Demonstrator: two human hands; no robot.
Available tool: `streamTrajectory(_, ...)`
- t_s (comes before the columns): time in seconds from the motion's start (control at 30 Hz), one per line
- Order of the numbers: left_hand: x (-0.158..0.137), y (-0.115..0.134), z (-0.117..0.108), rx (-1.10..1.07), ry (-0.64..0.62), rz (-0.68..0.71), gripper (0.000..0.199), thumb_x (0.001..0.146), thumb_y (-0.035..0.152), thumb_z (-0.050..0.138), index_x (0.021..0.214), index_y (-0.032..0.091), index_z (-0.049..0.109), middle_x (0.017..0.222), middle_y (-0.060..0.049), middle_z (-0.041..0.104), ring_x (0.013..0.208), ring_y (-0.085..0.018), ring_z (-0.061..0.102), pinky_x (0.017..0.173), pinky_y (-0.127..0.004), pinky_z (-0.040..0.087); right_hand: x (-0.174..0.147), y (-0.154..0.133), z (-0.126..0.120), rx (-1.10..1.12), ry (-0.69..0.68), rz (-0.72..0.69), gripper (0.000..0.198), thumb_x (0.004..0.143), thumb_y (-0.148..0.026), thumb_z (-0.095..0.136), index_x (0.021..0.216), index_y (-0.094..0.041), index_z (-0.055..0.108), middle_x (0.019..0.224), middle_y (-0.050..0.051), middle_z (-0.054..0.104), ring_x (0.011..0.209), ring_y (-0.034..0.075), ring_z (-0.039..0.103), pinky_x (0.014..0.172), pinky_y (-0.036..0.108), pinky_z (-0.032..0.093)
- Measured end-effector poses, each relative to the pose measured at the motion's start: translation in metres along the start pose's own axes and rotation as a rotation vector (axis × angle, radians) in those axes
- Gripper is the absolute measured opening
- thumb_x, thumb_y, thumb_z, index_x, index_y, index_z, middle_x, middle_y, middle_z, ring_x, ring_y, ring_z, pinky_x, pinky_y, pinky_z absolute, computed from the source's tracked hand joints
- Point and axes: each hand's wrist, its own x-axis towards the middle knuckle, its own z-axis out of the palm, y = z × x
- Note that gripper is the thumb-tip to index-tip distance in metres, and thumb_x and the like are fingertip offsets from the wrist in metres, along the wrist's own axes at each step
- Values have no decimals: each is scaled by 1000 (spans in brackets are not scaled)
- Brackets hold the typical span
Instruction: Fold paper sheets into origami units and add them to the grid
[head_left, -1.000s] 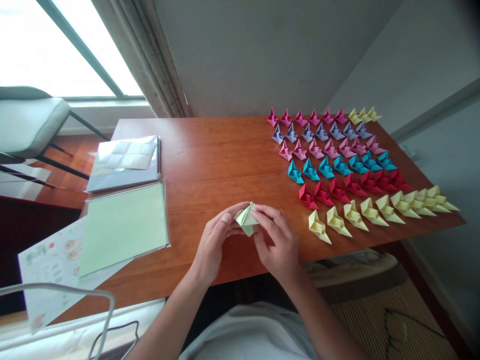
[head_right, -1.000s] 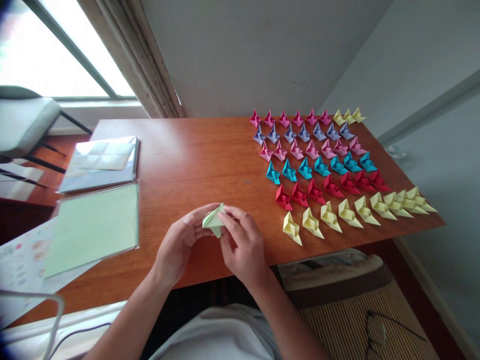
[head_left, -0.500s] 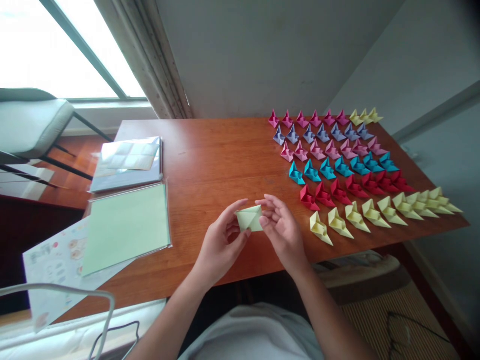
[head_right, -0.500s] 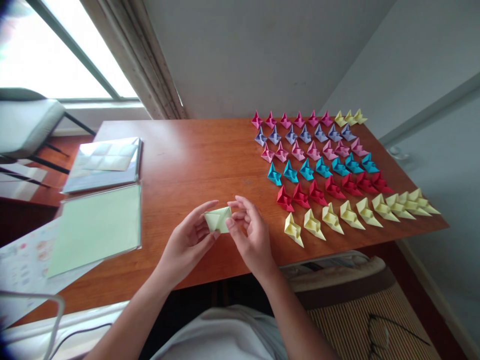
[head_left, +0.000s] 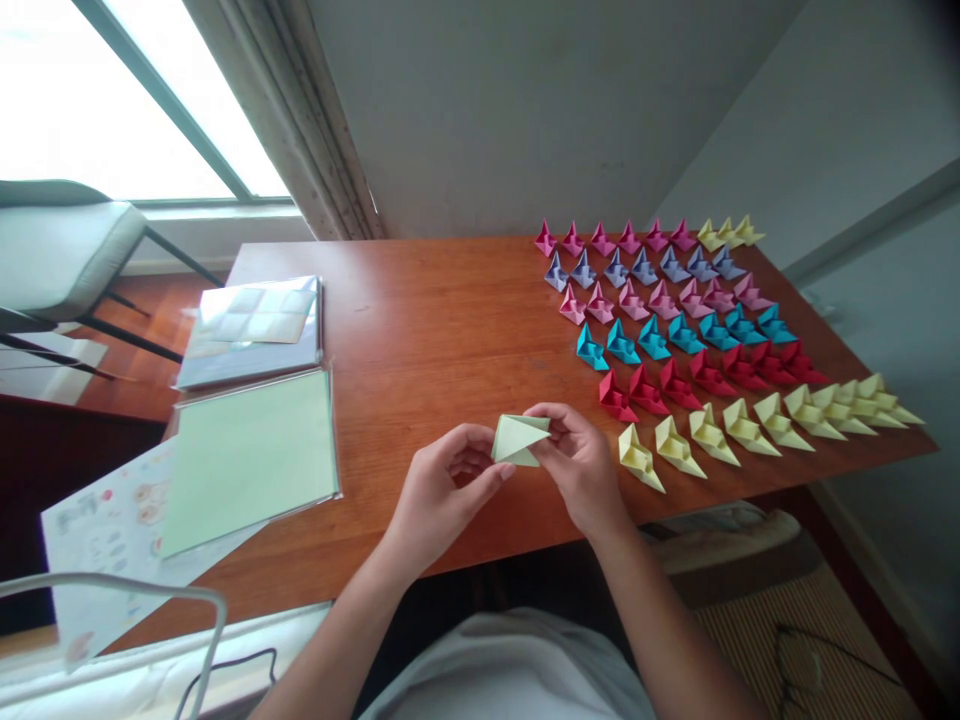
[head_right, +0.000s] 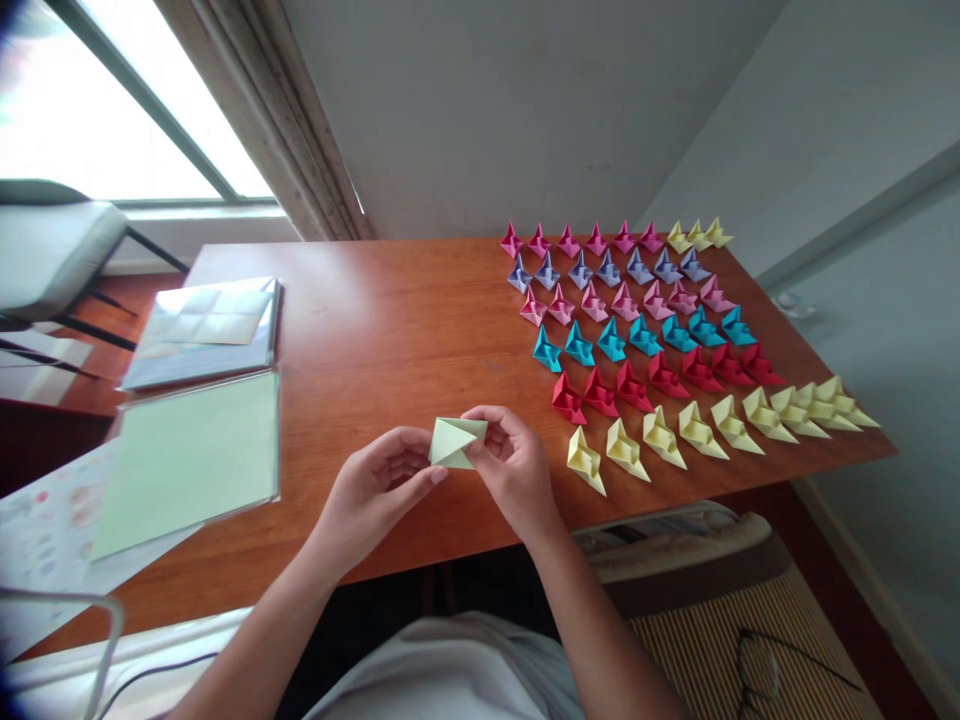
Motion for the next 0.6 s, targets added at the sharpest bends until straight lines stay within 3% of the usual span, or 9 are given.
streamTrajectory(0.2, 0, -5, 0, 12, 66, 12, 21, 79, 34, 78, 86, 17, 69, 79, -4, 71, 70, -14, 64, 65, -23, 52, 0, 4, -5, 24, -55, -10, 24, 83, -37, 76, 101, -22, 69, 98, 4, 75, 89, 20, 72, 77, 29, 59)
streamTrajectory(0.4, -1, -3, 0, 160, 106, 46, 17, 81, 35, 75, 83, 18, 72, 75, -4, 73, 66, -15, 66, 62, -23, 53, 6, -16, -11, -196, -40, -128, 39, 103, -48, 43, 101, -21, 72, 101, 7, 74, 98, 22, 69, 87, 35, 54)
streamTrajectory(0.6, -2, -1, 1, 213, 101, 70, 14, 79, 32, 76, 80, 19, 73, 72, -3, 73, 63, -15, 64, 60, -22, 52, 14, -36, -4, -574, -203, -311, 12, 93, -32, 64, 95, -22, 70, 93, 3, 71, 89, 19, 66, 81, 31, 51)
